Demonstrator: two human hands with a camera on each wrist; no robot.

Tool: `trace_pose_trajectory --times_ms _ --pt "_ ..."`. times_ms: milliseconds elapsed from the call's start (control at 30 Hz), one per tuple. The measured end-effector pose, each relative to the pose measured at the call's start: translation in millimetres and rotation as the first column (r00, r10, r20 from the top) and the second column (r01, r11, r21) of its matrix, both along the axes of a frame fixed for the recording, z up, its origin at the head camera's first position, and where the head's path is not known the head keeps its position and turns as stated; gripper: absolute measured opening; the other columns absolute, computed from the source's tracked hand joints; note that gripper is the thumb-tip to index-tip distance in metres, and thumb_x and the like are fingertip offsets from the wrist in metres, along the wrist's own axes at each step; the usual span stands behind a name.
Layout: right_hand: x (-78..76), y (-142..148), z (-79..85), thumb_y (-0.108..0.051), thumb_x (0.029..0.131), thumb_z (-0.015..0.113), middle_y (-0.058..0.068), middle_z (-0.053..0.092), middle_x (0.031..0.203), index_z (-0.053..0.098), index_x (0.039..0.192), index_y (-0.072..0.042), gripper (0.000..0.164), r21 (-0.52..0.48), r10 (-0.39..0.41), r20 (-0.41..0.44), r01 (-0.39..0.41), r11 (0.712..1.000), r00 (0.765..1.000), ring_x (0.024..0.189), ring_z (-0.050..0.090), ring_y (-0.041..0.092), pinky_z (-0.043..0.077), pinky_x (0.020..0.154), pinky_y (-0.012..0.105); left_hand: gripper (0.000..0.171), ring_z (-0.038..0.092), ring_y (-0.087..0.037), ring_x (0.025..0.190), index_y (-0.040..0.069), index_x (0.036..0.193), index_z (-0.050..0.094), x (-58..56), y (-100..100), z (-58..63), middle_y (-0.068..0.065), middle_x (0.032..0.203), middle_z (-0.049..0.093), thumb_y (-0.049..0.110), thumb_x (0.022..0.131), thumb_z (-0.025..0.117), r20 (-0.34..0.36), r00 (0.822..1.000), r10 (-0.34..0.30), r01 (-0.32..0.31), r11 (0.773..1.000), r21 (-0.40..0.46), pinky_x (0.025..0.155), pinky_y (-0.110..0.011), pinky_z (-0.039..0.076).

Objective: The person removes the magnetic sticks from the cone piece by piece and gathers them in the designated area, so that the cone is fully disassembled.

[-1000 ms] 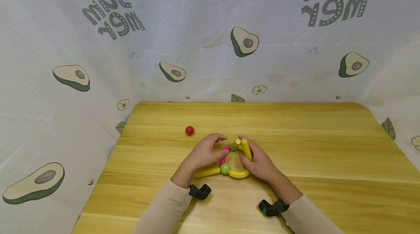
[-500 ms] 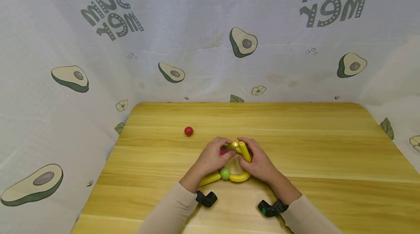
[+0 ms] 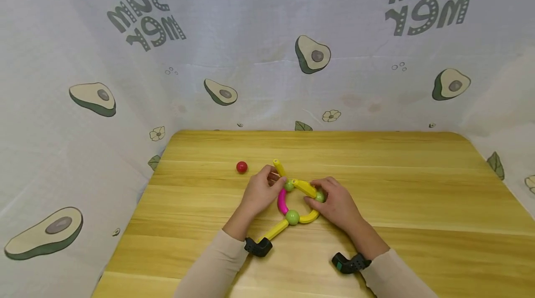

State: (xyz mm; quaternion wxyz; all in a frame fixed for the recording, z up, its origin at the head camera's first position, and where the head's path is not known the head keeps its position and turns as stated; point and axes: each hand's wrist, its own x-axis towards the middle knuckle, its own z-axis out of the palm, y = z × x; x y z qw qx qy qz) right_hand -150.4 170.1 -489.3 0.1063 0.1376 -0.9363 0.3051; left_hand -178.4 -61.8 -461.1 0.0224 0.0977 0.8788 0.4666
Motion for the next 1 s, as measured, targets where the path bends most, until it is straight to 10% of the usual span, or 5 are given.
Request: trace_pose_trajectory --times_ms 333,1000 --pt "-1.0 1.4 -0.2 -0.031 0.08 0.089 0.002 0.067 0.105 0.073 0.109 -0.013 0.038 -0.056 -0.007 0.016 0.008 0.998 1.0 0.078 0.051 0.01 0.047 0.067 0.025 0.019 0.056 -0.011 0.07 0.012 0.096 0.062 -1.6 -2.8 -1.6 -0.002 0.083 0.067 0.03 0.097 0.069 -0.034 0.994 0.103 -0.102 0.995 0.017 0.06 -0.024 0.046" --pt "-1.6 7.1 0.8 -0.019 0.082 0.086 -0.001 0.059 0.095 0.072 0.099 -0.014 0.023 -0.107 0.074 0.031 -0.07 0.992 0.997 0.071 0.043 0.005 0.041 0.063 0.023 0.027 0.064 -0.01 0.075 0.012 0.124 0.071 -3.2 -2.0 -5.3 -0.006 0.097 0.073 0.022 0.099 0.066 -0.07 0.996 0.056 -0.054 0.998 0.031 0.063 -0.023 0.051"
